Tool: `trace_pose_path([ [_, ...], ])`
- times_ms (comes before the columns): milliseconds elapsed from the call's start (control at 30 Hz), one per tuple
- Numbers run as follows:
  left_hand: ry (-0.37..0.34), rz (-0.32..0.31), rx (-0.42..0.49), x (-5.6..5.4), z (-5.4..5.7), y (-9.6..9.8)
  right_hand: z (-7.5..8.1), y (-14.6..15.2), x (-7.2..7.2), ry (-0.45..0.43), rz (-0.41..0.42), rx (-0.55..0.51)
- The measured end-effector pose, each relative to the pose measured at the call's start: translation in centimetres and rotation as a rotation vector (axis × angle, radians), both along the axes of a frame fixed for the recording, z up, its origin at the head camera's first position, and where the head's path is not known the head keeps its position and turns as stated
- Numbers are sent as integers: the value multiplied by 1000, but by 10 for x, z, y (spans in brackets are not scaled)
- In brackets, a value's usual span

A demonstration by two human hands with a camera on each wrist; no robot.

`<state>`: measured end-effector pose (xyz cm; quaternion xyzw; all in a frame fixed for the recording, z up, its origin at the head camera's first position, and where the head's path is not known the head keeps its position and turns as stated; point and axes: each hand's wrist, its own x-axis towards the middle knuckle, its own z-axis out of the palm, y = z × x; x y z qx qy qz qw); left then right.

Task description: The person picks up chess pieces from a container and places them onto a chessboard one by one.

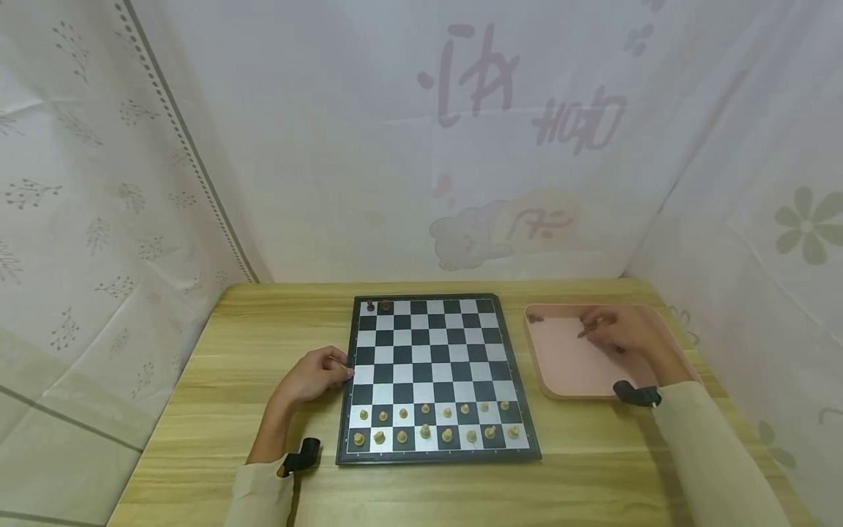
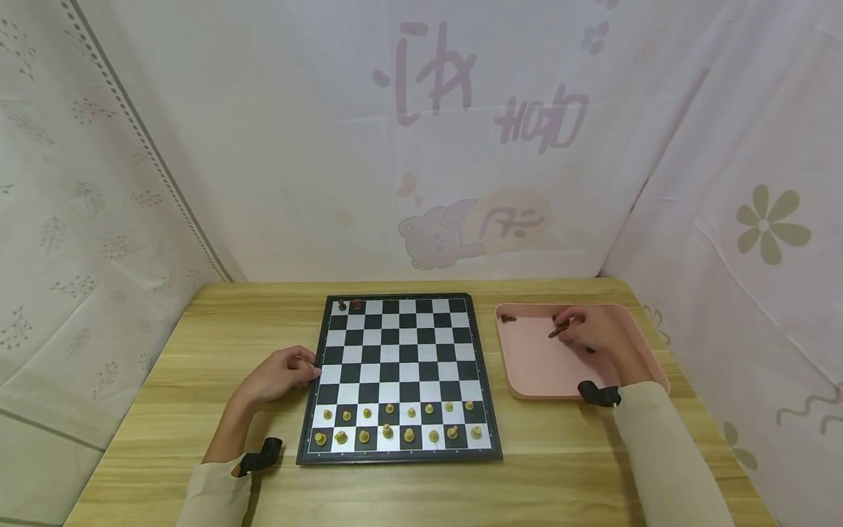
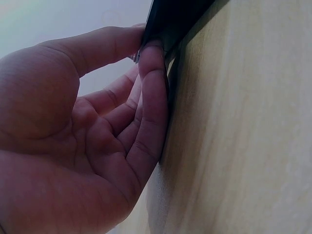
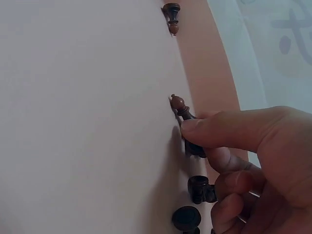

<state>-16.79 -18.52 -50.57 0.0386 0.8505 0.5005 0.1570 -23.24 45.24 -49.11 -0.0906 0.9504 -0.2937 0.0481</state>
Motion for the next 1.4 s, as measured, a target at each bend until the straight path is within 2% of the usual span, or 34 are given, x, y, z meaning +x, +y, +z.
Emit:
trace_pose_path([
  [233, -3, 11, -20, 0, 0, 0, 0, -1, 2, 13, 23, 26],
  [367, -6, 20, -25, 0, 1, 0, 3, -1, 2, 43, -9, 126],
  [467, -8, 18, -27, 1, 1, 0, 6, -3, 3, 43, -58, 159],
  [733, 6, 3, -23, 2, 4, 0, 13, -11, 10, -21, -110, -5],
  [900, 7, -5, -16, 1, 3, 0, 17, -20, 16, 9, -108, -69],
  [1067, 15, -14, 1, 0, 1, -2, 14, -29, 16, 25, -127, -120],
  [1167, 19, -19, 3, 0, 0, -2, 10, -36, 17, 34, -144, -169],
  [1300, 17, -14, -8, 0, 0, -2, 8, -47, 18, 57, -115, -276],
  [1400, 17, -7, -9, 0, 0, -1, 8, -55, 17, 46, -116, -311],
])
